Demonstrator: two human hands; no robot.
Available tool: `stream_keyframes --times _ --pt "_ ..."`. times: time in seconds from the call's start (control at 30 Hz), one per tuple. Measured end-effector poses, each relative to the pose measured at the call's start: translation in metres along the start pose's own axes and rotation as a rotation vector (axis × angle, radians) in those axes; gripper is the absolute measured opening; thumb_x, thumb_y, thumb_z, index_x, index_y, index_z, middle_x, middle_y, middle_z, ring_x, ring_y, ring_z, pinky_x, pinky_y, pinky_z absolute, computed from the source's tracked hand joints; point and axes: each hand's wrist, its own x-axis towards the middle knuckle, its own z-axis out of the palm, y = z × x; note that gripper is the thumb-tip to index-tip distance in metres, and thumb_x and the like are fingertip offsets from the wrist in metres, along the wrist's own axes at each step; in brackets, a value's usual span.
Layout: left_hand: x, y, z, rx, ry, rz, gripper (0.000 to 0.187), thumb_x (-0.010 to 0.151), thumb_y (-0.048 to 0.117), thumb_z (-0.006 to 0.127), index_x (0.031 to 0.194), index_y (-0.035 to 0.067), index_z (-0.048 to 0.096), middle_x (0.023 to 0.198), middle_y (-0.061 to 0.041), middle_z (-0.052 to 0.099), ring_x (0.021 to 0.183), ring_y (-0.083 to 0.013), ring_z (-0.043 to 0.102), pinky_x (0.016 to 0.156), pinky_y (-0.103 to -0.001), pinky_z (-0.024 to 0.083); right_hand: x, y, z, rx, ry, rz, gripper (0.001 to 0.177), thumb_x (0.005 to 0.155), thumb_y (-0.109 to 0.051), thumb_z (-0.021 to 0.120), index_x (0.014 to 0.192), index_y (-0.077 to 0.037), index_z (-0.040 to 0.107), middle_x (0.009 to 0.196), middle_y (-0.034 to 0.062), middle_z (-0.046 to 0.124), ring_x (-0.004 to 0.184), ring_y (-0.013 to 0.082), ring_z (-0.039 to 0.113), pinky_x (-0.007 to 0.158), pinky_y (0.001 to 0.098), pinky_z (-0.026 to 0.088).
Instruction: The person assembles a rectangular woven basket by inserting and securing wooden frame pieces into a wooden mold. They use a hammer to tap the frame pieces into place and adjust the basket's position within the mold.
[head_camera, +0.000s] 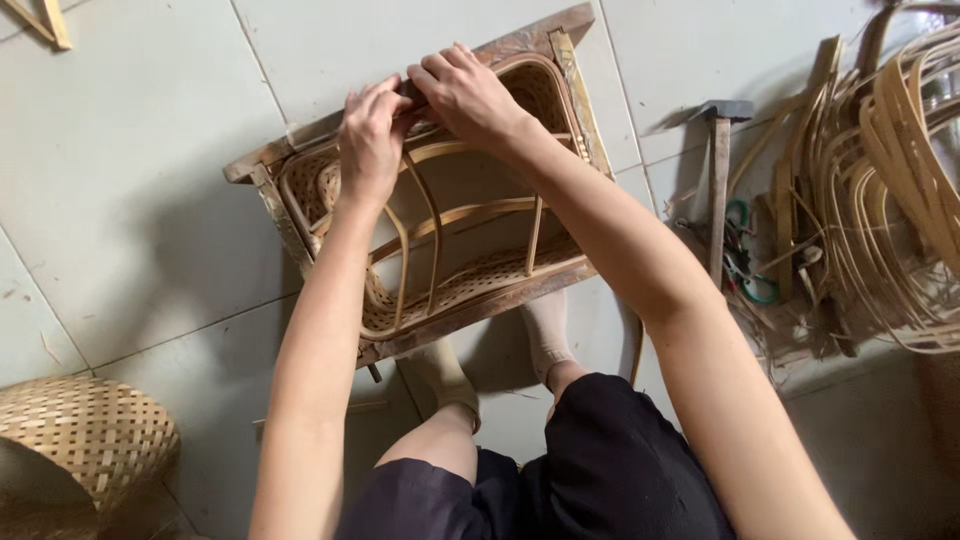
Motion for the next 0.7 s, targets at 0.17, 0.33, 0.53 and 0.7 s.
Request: stream_keyframes --times 0.17,0.33,0.53,0.7 --pt "-0.008 -0.006 0.018 0.02 -0.006 -0.033 0.009 0.092 -0.001 0.08 0.096 0.004 0.073 0.119 -0.014 0.075 0.11 -0.0305 0.071 0.096 -0.041 0.058 -0.005 -0.004 0.012 -0.136 0.047 0.009 0.03 0.097 -0.013 0.067 0.124 0.0 0.061 0.112 0.0153 0.066 0.106 0.0308 0.063 0.102 0.0456 0.049" --pt "0.0 -0.01 0.009 0.036 -0.004 0.003 0.015 0.095 -0.004 0.078 0.1 0.01 0.076 0.118 -0.01 0.077 0.113 -0.0285 0.072 0.098 -0.037 0.061 0.006 0.0 -0.033 0.047 -0.053 -0.016 0.024 0.103 -0.013 0.067 0.124 -0.003 0.061 0.116 0.0146 0.066 0.108 0.0301 0.064 0.099 0.0439 0.053" --pt "-0.013 -0.023 0.011 -0.019 -0.076 0.057 0.014 0.093 0.003 0.082 0.102 0.008 0.072 0.134 -0.015 0.073 0.125 -0.0321 0.068 0.106 -0.039 0.055 -0.124 0.075 -0.133 0.339 -0.113 0.3 0.031 0.106 -0.02 0.066 0.134 -0.007 0.065 0.12 0.0169 0.069 0.104 0.0348 0.067 0.089 0.0464 0.054" --pt "-0.013 -0.021 0.009 0.023 -0.111 0.052 0.017 0.092 0.007 0.085 0.102 0.009 0.071 0.136 -0.014 0.073 0.124 -0.033 0.069 0.11 -0.045 0.054 -0.291 0.119 -0.14 0.071 -0.616 0.73 0.02 0.105 -0.018 0.062 0.116 -0.006 0.073 0.106 0.017 0.075 0.094 0.0311 0.072 0.084 0.0442 0.059"
